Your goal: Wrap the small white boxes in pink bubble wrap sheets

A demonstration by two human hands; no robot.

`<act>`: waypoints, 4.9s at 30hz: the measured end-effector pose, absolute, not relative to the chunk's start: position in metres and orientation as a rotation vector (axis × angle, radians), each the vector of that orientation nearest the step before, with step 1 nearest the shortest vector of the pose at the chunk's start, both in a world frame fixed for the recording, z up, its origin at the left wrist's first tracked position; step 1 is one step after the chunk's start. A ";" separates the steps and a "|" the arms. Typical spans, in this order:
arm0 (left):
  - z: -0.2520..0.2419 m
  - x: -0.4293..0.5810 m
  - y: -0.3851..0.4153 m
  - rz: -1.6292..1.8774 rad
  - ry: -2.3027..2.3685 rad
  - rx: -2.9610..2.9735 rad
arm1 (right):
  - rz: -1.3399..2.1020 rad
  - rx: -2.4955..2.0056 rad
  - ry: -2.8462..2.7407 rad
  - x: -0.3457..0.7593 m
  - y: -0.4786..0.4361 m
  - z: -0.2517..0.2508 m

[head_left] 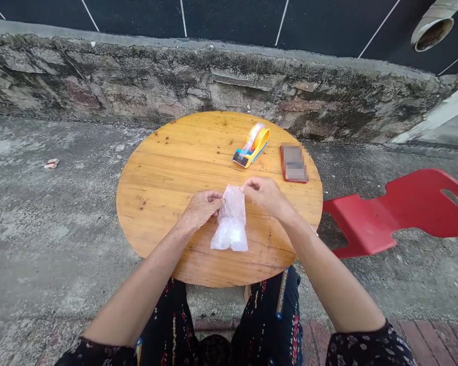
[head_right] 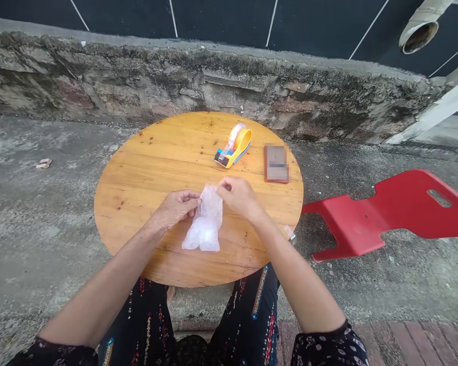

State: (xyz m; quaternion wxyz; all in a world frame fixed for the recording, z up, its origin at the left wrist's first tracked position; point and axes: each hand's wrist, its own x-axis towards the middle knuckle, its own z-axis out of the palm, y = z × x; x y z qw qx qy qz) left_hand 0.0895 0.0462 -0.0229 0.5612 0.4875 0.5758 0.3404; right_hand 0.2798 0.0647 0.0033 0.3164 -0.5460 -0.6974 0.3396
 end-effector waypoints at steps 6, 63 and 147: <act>-0.027 0.089 0.047 0.807 1.335 1.114 | 0.381 -1.867 -2.259 0.251 0.030 0.012; 0.000 0.069 0.014 0.774 1.618 1.738 | 0.498 -1.657 -1.818 0.330 0.003 -0.004; -0.030 0.043 -0.050 0.571 2.150 1.895 | 0.186 -1.331 -2.233 0.306 -0.048 0.006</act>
